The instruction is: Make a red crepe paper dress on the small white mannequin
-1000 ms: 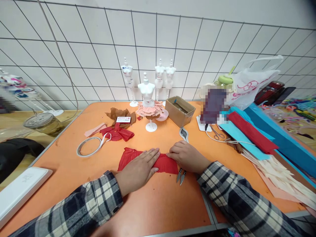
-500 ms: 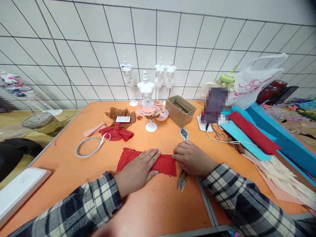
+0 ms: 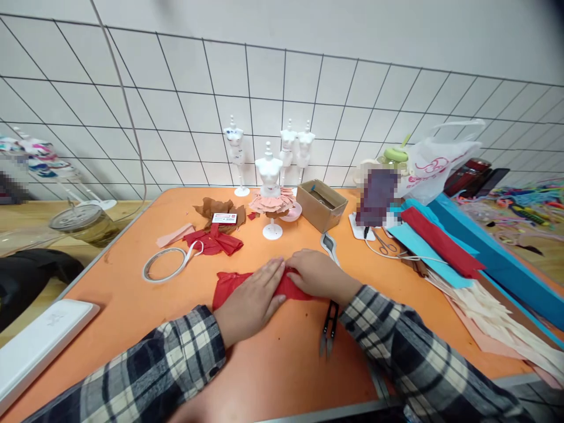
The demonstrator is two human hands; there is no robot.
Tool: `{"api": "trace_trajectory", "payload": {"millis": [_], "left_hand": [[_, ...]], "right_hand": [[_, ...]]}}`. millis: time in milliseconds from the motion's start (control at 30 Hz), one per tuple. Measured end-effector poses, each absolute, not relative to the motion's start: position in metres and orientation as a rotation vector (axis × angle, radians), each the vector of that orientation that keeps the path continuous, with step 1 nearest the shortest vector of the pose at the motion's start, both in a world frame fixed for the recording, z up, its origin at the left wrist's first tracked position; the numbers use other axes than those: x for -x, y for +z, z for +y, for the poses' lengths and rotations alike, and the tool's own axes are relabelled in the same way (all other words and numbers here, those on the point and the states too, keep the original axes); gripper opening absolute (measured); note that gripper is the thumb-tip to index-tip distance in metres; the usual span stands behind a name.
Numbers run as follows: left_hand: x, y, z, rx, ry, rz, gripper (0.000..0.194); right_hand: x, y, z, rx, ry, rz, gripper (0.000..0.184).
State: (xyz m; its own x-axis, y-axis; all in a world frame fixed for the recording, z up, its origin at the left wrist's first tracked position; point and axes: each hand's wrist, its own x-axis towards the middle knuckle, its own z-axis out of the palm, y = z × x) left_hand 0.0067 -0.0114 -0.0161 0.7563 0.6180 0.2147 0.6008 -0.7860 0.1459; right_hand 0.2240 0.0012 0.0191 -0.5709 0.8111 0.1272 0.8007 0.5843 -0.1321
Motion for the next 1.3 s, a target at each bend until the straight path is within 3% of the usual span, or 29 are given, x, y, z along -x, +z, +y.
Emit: {"api": "trace_trajectory", "payload": {"millis": [200, 400, 633, 800, 1300], "left_hand": [[0.059, 0.017, 0.022, -2.791, 0.666, 1.217, 0.039], [0.121, 0.017, 0.049, -2.595, 0.339, 1.228, 0.034], [0.088, 0.005, 0.04, -2.473, 0.322, 1.247, 0.02], [0.071, 0.001, 0.035, -2.446, 0.397, 1.313, 0.026], [0.069, -0.008, 0.04, -2.577, 0.453, 1.326, 0.018]], "right_hand": [[-0.177, 0.035, 0.015, 1.432, -0.149, -2.739, 0.017], [-0.142, 0.021, 0.014, 1.007, -0.02, -2.82, 0.018], [-0.165, 0.001, 0.026, 0.968, 0.046, -2.835, 0.021], [-0.177, 0.004, 0.029, 1.009, 0.079, -2.805, 0.019], [-0.157, -0.012, 0.03, 1.094, 0.117, -2.735, 0.02]]}}
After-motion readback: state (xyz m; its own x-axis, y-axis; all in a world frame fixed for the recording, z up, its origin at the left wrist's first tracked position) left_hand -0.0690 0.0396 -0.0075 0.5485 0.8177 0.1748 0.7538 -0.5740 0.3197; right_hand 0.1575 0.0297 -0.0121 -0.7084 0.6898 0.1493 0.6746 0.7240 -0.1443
